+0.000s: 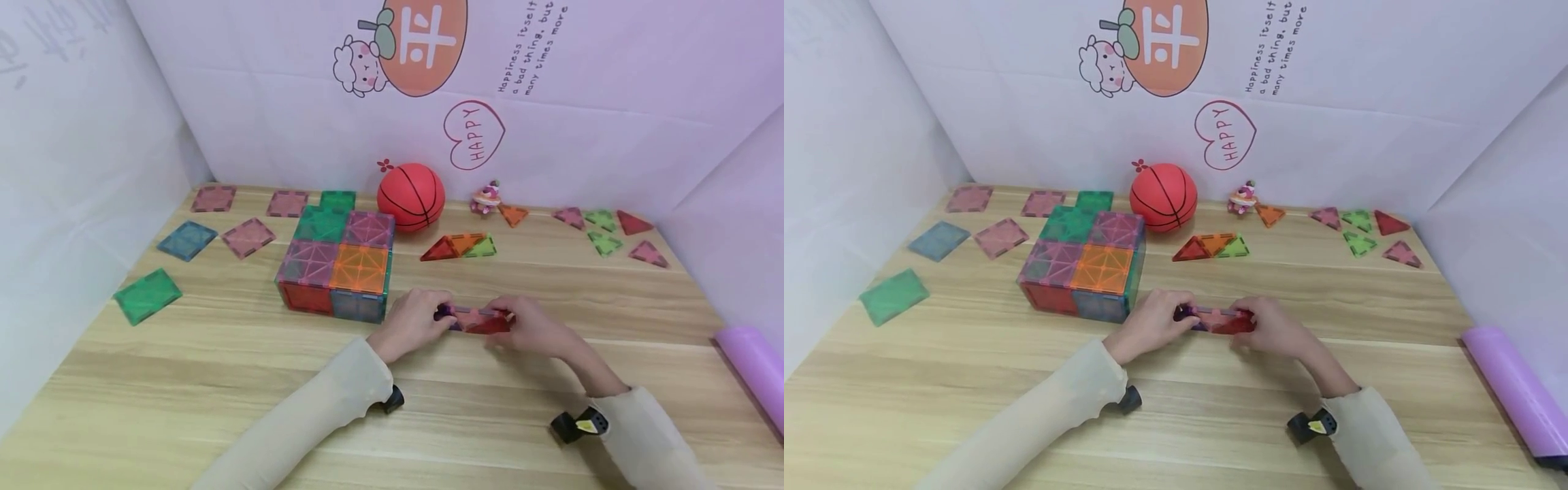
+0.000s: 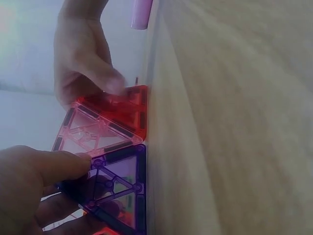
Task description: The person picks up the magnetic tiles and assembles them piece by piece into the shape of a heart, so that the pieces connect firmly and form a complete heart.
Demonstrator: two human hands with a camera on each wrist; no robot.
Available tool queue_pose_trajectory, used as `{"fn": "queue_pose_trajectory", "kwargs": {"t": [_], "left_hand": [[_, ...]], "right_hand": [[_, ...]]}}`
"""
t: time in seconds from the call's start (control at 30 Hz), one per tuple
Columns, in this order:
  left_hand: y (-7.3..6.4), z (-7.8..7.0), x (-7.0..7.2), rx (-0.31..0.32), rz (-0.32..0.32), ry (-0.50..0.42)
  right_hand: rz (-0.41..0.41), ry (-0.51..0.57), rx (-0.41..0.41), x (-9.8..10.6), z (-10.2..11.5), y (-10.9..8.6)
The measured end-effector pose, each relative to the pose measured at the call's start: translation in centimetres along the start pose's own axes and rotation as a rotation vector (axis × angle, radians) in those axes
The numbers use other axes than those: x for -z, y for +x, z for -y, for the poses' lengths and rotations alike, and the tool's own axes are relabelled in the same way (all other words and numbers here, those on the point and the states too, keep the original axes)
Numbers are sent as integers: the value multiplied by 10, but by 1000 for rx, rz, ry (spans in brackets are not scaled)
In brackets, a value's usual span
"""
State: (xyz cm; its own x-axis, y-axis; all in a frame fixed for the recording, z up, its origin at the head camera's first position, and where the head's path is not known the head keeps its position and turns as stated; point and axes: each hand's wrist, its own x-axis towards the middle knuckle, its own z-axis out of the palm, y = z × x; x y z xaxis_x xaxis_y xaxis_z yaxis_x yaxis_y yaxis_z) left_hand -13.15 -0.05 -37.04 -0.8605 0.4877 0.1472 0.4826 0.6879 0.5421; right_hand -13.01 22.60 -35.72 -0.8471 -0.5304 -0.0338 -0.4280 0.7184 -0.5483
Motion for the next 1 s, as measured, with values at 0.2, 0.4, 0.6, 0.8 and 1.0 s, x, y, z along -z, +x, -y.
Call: {"fn": "queue_pose_trajectory", "kwargs": {"t": [0.2,0.4,0.6,0.8,1.0], "left_hand": [[2,-1,-1,-17,-24,19],[7,-3,-2,4,-48,44],[26,-4,-8,86,-98,98],[50,-5,-15,149,-154,100],[68,-6,-19,187,-162,114]], "right_hand": [[29,174,-39,33,-22,-10],[-145,32,-236,66,-69,-11],[-236,-86,-374,91,-127,-7],[-236,-185,-554,117,-178,0],[-115,-222,-637,128,-205,-2]]}}
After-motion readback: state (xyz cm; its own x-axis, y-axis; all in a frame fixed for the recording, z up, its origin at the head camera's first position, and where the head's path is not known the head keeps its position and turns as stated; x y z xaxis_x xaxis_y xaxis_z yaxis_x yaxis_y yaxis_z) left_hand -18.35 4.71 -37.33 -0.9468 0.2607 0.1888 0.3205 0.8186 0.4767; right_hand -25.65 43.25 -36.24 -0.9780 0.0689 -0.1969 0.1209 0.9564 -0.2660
